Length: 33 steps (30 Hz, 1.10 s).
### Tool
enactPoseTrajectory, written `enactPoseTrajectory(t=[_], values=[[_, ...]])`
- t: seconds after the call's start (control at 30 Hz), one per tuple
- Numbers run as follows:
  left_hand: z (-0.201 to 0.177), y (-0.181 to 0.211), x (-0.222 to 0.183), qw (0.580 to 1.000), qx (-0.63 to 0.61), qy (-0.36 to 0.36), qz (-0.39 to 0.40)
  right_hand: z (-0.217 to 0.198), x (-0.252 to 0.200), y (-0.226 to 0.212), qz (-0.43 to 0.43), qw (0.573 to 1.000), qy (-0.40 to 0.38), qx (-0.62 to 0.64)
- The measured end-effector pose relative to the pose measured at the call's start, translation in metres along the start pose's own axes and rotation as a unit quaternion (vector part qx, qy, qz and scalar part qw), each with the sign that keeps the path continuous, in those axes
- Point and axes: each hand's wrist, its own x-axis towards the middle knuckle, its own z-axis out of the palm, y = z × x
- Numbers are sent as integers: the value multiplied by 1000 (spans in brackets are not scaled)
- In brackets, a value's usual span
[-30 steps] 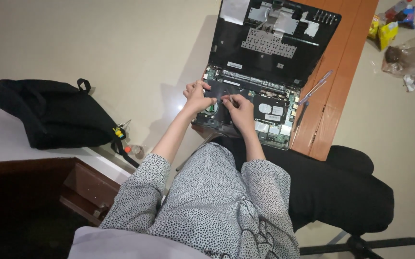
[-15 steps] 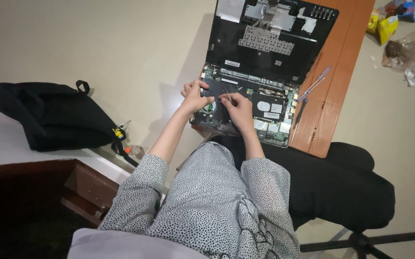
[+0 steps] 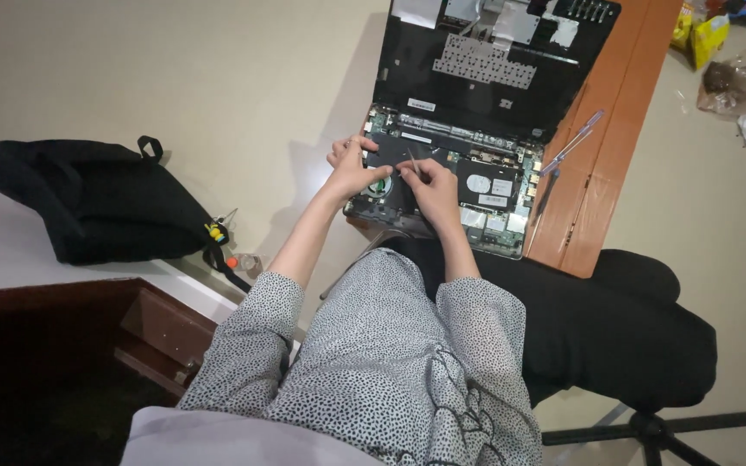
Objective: The person is inspecting and repairing the internal components of a laptop, using a screwdriver and their hands to manipulate parts.
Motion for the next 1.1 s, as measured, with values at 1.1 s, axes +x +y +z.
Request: enactPoseTrajectory(t=[1.1], values=[[7, -16, 10, 999, 13, 7, 52, -27, 3, 35, -198, 951, 183, -152]])
